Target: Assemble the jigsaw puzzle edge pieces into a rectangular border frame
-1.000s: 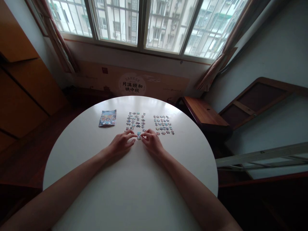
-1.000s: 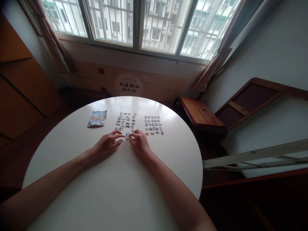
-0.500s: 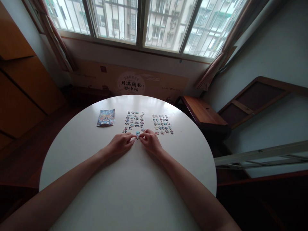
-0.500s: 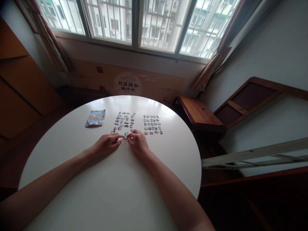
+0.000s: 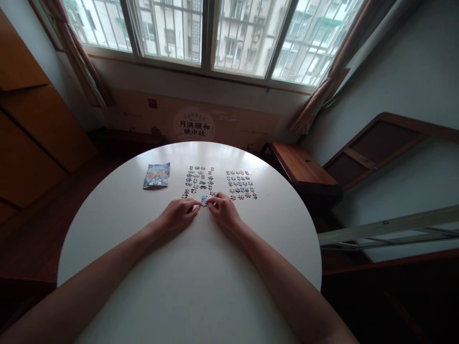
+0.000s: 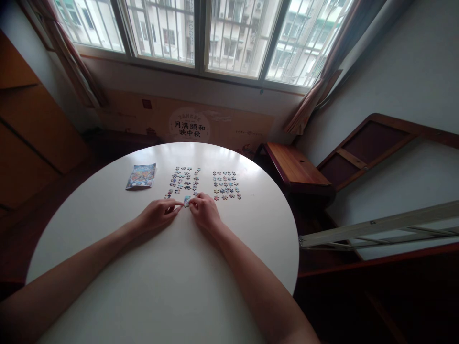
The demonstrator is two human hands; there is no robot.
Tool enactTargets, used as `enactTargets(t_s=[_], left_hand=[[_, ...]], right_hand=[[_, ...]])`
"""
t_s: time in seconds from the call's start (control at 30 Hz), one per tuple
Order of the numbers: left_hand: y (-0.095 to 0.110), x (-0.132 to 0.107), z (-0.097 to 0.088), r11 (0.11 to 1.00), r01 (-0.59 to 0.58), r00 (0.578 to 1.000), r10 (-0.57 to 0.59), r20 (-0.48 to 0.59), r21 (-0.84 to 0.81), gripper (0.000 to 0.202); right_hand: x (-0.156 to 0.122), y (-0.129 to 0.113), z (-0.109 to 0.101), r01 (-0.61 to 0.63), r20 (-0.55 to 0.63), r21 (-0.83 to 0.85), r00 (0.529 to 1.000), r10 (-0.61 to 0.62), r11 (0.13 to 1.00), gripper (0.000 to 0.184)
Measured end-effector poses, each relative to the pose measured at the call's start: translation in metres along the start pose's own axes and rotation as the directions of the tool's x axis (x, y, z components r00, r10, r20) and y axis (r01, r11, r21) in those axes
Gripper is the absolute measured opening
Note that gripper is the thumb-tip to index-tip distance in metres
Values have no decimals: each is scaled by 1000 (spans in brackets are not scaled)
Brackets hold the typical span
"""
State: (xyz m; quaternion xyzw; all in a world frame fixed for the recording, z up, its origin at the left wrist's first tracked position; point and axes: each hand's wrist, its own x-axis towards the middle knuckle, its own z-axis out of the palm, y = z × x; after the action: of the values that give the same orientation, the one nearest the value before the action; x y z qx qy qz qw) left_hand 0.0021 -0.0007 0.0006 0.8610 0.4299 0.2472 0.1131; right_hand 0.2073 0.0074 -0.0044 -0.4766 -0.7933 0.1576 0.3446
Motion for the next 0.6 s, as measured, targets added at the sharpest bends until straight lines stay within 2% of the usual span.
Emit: enactTargets(t_s=[0.6], left_hand=[[5,0,-3,999,43,999,-43,8,26,30]], right_hand=[[0,1,0,-19,15,-14,1000,19,1000,18]])
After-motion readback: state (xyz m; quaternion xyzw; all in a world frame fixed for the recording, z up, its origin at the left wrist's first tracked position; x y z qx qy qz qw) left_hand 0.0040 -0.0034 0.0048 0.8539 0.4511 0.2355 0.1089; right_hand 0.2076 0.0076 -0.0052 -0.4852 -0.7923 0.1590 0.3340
